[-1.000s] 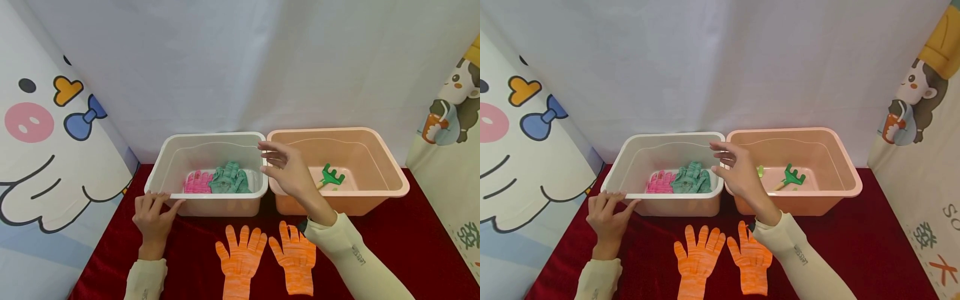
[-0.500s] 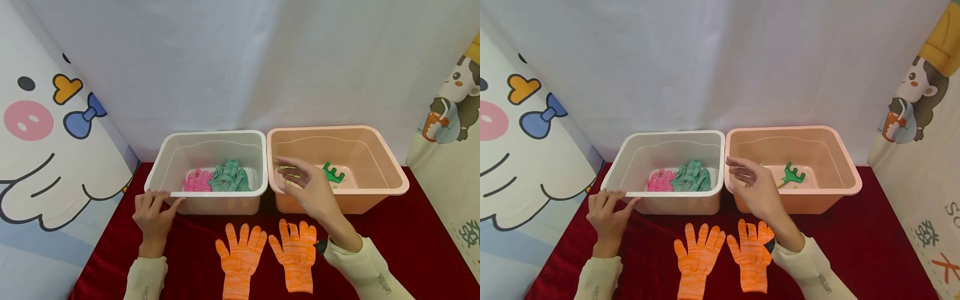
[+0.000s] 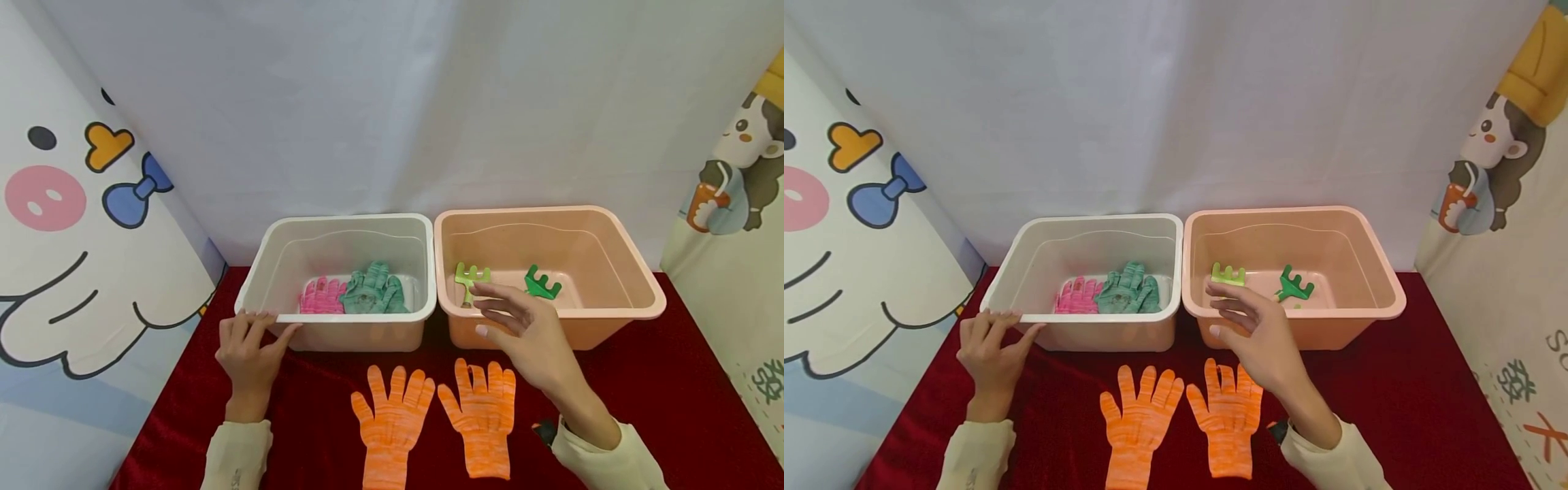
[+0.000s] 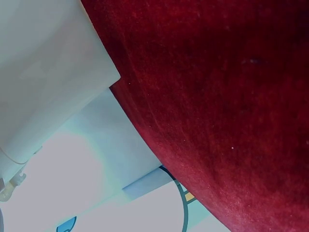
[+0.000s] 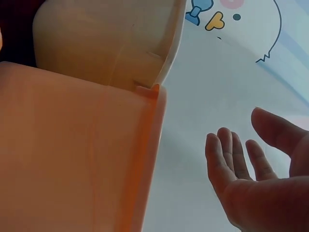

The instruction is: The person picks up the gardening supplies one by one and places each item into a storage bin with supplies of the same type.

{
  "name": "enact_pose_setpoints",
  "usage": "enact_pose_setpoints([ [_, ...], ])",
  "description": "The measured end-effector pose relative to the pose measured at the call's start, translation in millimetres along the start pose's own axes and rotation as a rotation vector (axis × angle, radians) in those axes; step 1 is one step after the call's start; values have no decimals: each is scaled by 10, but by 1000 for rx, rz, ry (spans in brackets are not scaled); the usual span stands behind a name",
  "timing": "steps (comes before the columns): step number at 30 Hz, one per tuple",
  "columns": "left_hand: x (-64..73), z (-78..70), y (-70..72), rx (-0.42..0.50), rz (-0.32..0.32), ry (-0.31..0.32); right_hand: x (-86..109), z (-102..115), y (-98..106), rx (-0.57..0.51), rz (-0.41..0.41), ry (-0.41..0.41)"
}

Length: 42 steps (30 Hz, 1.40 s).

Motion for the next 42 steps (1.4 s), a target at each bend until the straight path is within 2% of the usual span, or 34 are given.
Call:
enact_pose_setpoints([
  [7,3,4,-9,6,-18,-3,154,-66,73,-34,-31,-35],
  [14,7,5,-10,5,-18,0,291,-146,143,-7,-62,-28],
  [25,-2,-8,-3,6,-9,1,493,-313,208,19,-90,-131],
  [34,-4,-11,1,-1,-7,6,613,-459,220,0,-104,-199],
  [42,0,5,-25,10,-28,-12,736,-599,235,23,-124,-265],
])
Point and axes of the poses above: each hand's wrist, its own x-axis away from the middle knuckle, its own y-axis out of the back of the hand, z = x × y, the point moved 2 cm from there along -x, towards the middle knuckle, and after that the axes turned 7 degrees about y, right-handed, at the moved point
